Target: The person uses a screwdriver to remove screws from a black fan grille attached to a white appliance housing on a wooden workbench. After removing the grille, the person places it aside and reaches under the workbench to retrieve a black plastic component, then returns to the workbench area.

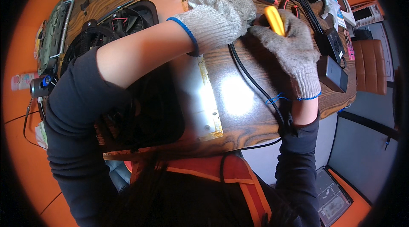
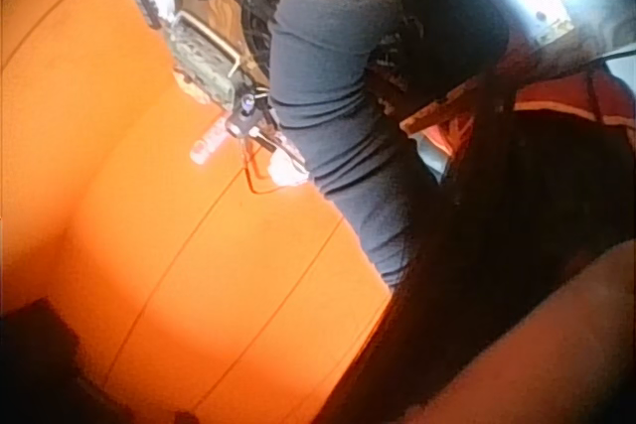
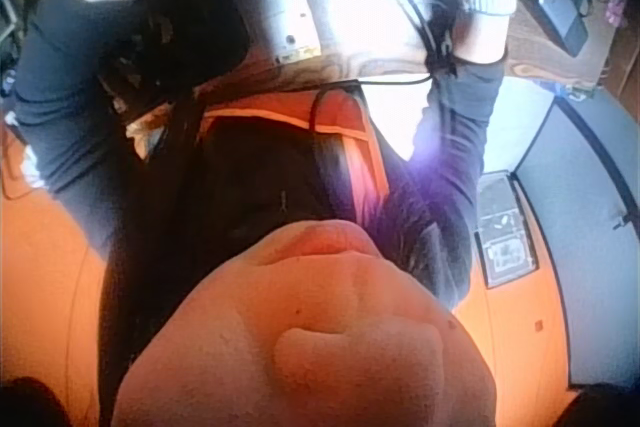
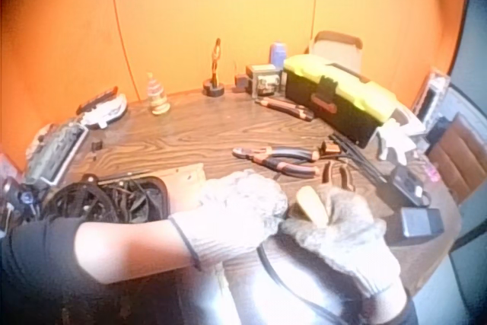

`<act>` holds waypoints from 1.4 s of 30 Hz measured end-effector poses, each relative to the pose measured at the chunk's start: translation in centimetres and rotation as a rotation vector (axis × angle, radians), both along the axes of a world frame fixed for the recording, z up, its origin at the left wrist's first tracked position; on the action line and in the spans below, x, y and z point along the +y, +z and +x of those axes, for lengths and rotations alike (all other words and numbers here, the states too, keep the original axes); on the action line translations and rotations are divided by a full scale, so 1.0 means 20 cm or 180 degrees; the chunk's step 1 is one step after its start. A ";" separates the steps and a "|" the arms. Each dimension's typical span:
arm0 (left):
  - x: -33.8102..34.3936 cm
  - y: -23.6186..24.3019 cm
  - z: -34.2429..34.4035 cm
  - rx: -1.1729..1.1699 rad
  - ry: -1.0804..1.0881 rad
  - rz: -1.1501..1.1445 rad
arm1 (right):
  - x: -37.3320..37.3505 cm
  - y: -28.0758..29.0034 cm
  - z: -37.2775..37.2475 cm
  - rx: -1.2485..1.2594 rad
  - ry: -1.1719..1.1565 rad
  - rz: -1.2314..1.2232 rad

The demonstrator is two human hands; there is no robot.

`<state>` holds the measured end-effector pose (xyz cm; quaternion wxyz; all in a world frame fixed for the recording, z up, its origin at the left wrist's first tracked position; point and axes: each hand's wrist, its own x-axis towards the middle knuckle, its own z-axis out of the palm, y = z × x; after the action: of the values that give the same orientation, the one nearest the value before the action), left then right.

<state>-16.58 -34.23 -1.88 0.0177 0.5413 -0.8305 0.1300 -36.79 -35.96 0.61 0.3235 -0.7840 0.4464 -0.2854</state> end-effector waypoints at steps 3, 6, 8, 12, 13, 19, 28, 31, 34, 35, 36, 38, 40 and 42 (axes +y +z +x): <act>0.02 -0.02 0.01 -0.0406 -0.0132 -0.0095 | -0.01 -0.03 0.05 0.0723 -0.0259 -0.0114; 0.00 -0.04 0.03 -0.0479 -0.0312 -0.0059 | -0.03 -0.06 0.06 0.0582 -0.0134 -0.0383; -0.01 -0.06 0.03 -0.0255 -0.0291 -0.0116 | -0.03 -0.06 0.05 0.0751 -0.0192 -0.0155; -0.04 -0.08 0.03 0.0320 -0.0321 -0.0020 | -0.01 -0.03 0.03 0.1263 -0.0400 -0.0429; -0.04 -0.08 0.03 0.0357 -0.0313 -0.0068 | -0.02 -0.02 0.03 0.0940 -0.0396 -0.0237; -0.05 -0.10 0.00 0.0285 -0.0123 -0.0091 | -0.04 0.03 -0.05 -0.0898 -0.0954 0.0702; -0.05 -0.13 0.01 0.0824 -0.0122 -0.0089 | -0.16 0.02 -0.22 -0.2272 -0.1805 0.1214; -0.02 -0.07 -0.01 0.1130 0.0047 -0.0026 | -0.17 -0.03 -0.29 -0.1676 -0.1296 0.0580; 0.01 0.01 -0.05 0.1305 0.0302 0.0182 | -0.19 -0.07 -0.33 0.0664 -0.0971 -0.1954; 0.01 0.03 -0.06 0.1348 0.0401 0.0226 | -0.19 -0.08 -0.33 0.1331 -0.0693 -0.2991; 0.00 0.04 -0.06 0.1171 0.0452 0.0525 | -0.19 -0.08 -0.33 0.1449 -0.0604 -0.3367; -0.03 0.06 -0.07 0.0860 0.0441 0.0841 | -0.18 -0.08 -0.31 0.0576 -0.0654 -0.2180; -0.04 0.07 -0.06 0.0501 0.0090 0.0590 | -0.14 -0.07 -0.29 -0.0524 -0.0898 -0.0814; -0.04 0.06 -0.05 0.0337 -0.0025 0.0522 | -0.12 -0.05 -0.26 -0.1200 -0.0959 0.0136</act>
<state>-17.67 -34.95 -0.68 0.0177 0.5437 -0.8384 0.0328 -41.94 -38.32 -0.33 0.3714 -0.6344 0.4960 -0.4622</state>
